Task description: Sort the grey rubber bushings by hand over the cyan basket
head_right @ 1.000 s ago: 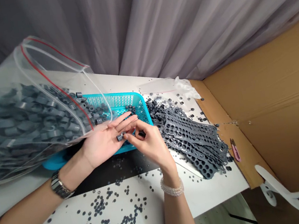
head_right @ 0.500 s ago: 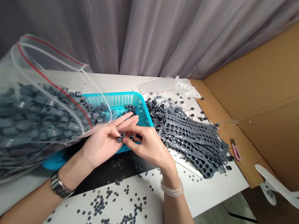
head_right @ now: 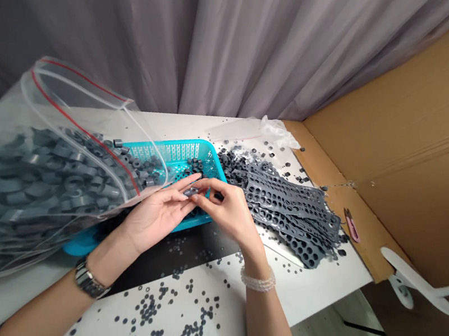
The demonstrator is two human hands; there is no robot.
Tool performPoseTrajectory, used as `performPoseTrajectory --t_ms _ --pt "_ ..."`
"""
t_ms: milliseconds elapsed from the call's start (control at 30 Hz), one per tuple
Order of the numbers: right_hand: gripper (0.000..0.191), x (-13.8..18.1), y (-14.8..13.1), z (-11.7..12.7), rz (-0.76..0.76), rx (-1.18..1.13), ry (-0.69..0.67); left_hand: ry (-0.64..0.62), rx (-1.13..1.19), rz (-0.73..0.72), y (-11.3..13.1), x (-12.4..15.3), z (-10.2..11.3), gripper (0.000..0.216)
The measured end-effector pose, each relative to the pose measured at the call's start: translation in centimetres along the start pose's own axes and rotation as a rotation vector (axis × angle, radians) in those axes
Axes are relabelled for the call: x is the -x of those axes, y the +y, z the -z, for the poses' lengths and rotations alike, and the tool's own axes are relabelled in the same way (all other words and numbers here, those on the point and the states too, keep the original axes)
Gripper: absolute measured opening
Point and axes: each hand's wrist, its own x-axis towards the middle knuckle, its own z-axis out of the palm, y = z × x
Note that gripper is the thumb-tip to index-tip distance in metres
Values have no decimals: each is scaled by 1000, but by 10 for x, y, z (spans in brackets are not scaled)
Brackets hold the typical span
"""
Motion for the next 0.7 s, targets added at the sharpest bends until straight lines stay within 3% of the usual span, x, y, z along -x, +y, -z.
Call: performPoseTrajectory --t_ms 267,533,700 --pt "24 -3 13 4 -225 -476 -76 -42 58 2 0 -1 3 57" --pt "16 -4 12 9 -334 -971 -147 -64 89 -4 0 -3 4 57" --pt "11 -5 9 10 -351 -1128 -171 -89 88 5 0 -3 4 57"
